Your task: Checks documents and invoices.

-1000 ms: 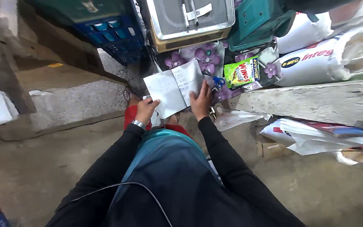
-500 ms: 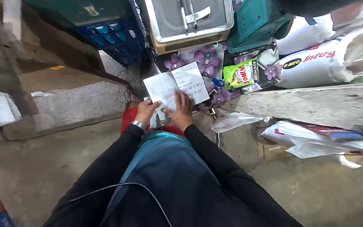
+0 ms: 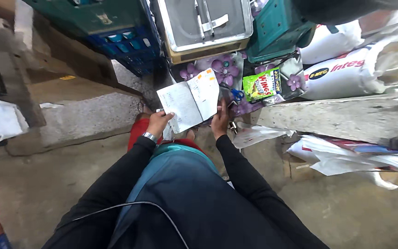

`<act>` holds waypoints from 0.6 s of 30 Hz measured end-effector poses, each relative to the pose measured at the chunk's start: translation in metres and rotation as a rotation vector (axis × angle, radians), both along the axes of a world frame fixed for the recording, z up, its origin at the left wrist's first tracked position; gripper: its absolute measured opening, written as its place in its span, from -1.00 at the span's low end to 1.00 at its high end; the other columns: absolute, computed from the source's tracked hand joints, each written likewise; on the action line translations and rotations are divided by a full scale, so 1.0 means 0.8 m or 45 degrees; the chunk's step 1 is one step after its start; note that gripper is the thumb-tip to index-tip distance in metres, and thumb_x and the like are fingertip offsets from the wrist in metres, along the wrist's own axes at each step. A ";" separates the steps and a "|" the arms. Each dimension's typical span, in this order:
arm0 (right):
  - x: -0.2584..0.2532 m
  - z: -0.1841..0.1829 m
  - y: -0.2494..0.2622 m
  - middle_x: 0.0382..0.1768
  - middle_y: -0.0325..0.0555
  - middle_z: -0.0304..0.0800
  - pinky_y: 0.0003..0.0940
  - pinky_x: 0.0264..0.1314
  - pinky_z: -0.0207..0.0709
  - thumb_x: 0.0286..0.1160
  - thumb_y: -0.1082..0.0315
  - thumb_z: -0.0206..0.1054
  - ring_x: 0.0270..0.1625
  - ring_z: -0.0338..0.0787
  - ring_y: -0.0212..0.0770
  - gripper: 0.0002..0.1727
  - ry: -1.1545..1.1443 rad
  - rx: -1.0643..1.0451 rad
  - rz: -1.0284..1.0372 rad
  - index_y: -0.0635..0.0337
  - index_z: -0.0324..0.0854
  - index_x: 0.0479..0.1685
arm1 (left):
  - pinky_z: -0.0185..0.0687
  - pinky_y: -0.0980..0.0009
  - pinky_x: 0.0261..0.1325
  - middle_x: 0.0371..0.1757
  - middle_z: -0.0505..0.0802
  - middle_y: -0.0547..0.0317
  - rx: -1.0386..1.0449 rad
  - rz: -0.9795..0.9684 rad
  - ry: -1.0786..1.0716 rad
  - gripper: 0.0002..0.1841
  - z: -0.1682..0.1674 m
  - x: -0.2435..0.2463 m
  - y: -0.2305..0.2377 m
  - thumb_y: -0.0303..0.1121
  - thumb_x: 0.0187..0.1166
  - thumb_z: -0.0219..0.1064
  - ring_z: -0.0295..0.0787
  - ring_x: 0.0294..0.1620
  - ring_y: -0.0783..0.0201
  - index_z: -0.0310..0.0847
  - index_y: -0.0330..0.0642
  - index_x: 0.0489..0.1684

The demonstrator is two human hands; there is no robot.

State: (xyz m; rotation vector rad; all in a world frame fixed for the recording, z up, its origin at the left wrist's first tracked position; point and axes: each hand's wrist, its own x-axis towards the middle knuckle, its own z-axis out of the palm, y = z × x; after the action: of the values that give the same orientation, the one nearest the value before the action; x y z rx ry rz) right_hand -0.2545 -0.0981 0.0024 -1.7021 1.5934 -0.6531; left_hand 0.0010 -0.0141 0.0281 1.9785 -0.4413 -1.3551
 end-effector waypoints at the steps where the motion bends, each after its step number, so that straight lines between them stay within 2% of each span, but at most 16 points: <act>1: -0.002 0.008 0.009 0.73 -0.13 0.40 0.24 0.88 -0.07 0.89 -0.03 -0.16 0.79 0.32 -0.10 -0.36 -0.046 0.060 -0.018 -0.17 0.06 0.91 | 0.69 0.00 0.26 -0.02 0.91 0.02 0.005 -0.006 -0.003 -0.70 -0.001 0.002 0.000 -0.15 0.56 0.50 0.83 0.06 0.17 0.83 -0.21 -0.01; 3: 0.001 0.016 0.022 0.75 -0.18 0.34 0.22 0.73 0.24 0.81 -0.25 -0.11 0.74 0.36 -0.07 -0.32 -0.112 0.171 -0.151 -0.31 0.16 0.86 | 0.67 -0.02 0.20 -0.04 0.90 0.00 0.018 0.000 -0.015 -0.69 -0.002 0.004 0.000 -0.14 0.56 0.50 0.81 0.03 0.14 0.83 -0.21 -0.04; 4: 0.005 0.021 0.022 0.74 -0.19 0.36 0.22 0.64 0.38 0.76 -0.31 -0.05 0.69 0.44 -0.06 -0.28 -0.130 0.206 -0.191 -0.37 0.12 0.88 | 0.66 -0.04 0.18 -0.04 0.89 -0.01 0.028 -0.002 -0.019 -0.69 -0.002 0.006 0.000 -0.13 0.55 0.51 0.79 0.02 0.13 0.82 -0.22 -0.05; 6: 0.012 0.031 0.022 0.57 -0.17 0.59 0.16 0.45 0.60 0.70 -0.28 0.13 0.47 0.69 -0.09 -0.27 -0.166 0.234 -0.275 -0.34 0.20 0.83 | 0.66 -0.06 0.16 -0.05 0.88 -0.02 0.030 -0.014 -0.008 -0.69 -0.002 0.010 0.002 -0.14 0.55 0.51 0.78 0.01 0.11 0.81 -0.23 -0.07; 7: 0.015 0.033 0.021 0.49 -0.14 0.67 0.14 0.39 0.65 0.70 -0.25 0.17 0.38 0.75 -0.08 -0.31 -0.189 0.253 -0.312 -0.30 0.27 0.78 | 0.65 -0.05 0.15 -0.06 0.87 -0.03 0.024 -0.023 -0.003 -0.69 -0.002 0.011 0.001 -0.14 0.54 0.51 0.77 0.00 0.11 0.81 -0.24 -0.09; 10: 0.019 0.033 0.015 0.29 -0.07 0.78 0.10 0.25 0.71 0.70 -0.19 0.21 0.19 0.83 -0.05 -0.39 -0.224 0.322 -0.395 -0.22 0.39 0.67 | 0.64 -0.02 0.11 -0.08 0.86 0.00 0.031 -0.090 0.025 -0.70 0.005 0.019 0.000 -0.12 0.55 0.51 0.75 -0.02 0.13 0.81 -0.21 -0.11; 13: 0.016 0.027 0.012 0.10 0.00 0.84 0.15 0.08 0.73 0.63 -0.21 0.30 0.02 0.85 0.01 -0.40 -0.221 0.354 -0.491 -0.14 0.49 0.54 | 0.69 -0.02 0.02 -0.01 0.88 0.04 0.011 -0.191 0.043 -0.62 0.016 0.025 0.013 0.02 0.46 0.55 0.79 -0.04 0.10 0.80 -0.06 0.00; 15: 0.016 0.020 0.006 0.04 0.04 0.85 0.16 0.03 0.73 0.59 -0.21 0.34 -0.01 0.85 0.03 -0.40 -0.230 0.342 -0.520 -0.05 0.57 0.45 | 0.73 -0.03 0.15 0.00 0.90 0.03 0.002 -0.176 0.081 -0.62 0.019 0.024 -0.006 -0.04 0.45 0.58 0.84 0.02 0.11 0.81 -0.12 0.02; 18: 0.020 0.028 0.014 0.08 0.01 0.84 0.11 0.11 0.74 0.62 -0.28 0.25 0.04 0.85 -0.02 -0.38 -0.239 0.327 -0.457 -0.05 0.59 0.42 | 0.73 -0.03 0.26 -0.05 0.91 -0.04 0.019 -0.157 0.103 -0.63 0.023 0.018 -0.028 -0.13 0.46 0.59 0.86 0.04 0.10 0.79 -0.27 -0.02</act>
State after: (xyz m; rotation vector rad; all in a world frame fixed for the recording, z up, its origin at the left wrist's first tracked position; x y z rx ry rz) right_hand -0.2383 -0.0871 0.0245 -1.1459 1.7761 -0.7224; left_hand 0.0157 -0.0366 0.0463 1.9275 -0.5244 -1.5128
